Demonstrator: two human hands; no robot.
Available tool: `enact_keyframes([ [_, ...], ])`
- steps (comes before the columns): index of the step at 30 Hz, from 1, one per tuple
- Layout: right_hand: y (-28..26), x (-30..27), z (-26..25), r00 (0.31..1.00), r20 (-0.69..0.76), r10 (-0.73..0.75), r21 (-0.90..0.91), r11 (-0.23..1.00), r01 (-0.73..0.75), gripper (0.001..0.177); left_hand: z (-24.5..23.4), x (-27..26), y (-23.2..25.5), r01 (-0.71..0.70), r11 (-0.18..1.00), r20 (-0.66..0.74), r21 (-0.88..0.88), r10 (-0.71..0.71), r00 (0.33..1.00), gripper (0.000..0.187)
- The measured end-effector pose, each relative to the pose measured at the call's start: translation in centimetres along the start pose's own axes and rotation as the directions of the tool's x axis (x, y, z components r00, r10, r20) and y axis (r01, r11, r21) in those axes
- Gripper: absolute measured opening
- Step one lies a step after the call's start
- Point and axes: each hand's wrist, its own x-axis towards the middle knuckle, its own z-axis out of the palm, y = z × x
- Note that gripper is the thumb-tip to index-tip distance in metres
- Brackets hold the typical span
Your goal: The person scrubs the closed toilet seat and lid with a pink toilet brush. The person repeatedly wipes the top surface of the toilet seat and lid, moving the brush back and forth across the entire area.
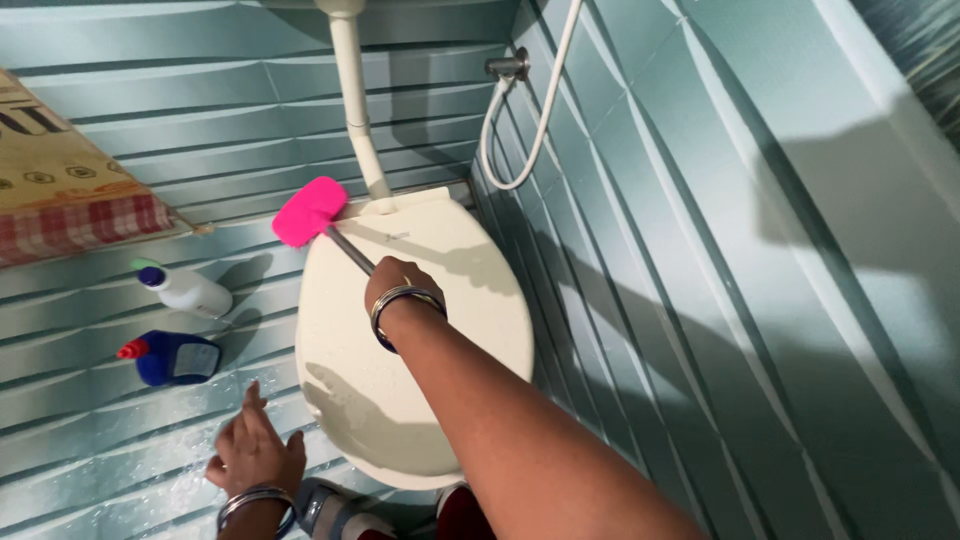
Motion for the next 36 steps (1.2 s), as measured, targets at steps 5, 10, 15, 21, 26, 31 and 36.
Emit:
enact_keyframes([
  [5, 5.1, 5.3, -1.1, 0.996, -0.048, 0.071, 0.028, 0.997, -0.070, 0.035, -1.0, -0.2, -0.3, 0.022, 1.000, 0.011, 0.002, -0.022, 1.000, 0.111],
  [10, 14.3, 8.8, -4.5, 0.982, -0.175, 0.070, -0.017, 0.997, -0.074, 0.033, -0.1, -0.4, -2.0, 0.033, 0.998, 0.039, 0.059, -0.035, 0.999, 0.112],
  [15, 9.1, 5.3, -3.0, 0.988, -0.135, 0.073, 0.015, 0.997, -0.071, 0.032, 1.5, -0.2, -2.6, 0.032, 0.998, -0.042, 0.055, -0.029, 0.999, 0.115],
  [21, 1.7, 0.1, -0.7, 0.997, -0.036, 0.062, 0.052, 0.997, -0.060, 0.032, 0.5, -0.5, -0.4, -0.018, 0.999, -0.024, -0.033, 0.017, 1.000, 0.113],
  [26, 6.4, 3.8, -1.5, 0.994, -0.066, 0.088, 0.064, 0.994, -0.084, 0.031, -2.2, -1.2, 2.0, -0.192, 0.952, 0.130, 0.239, 0.164, 0.978, 0.090],
  [31, 15.4, 8.1, -4.3, 0.973, -0.226, 0.044, -0.004, 0.999, -0.046, 0.025, -2.0, -1.1, 2.0, -0.285, 0.928, 0.058, 0.239, 0.279, 0.958, 0.085],
  [36, 12.8, 7.7, -0.6, 0.975, -0.220, 0.024, 0.121, 0.993, 0.003, 0.024, -1.1, 0.5, 2.5, -0.155, 0.975, 0.006, 0.160, 0.157, 0.988, 0.092],
])
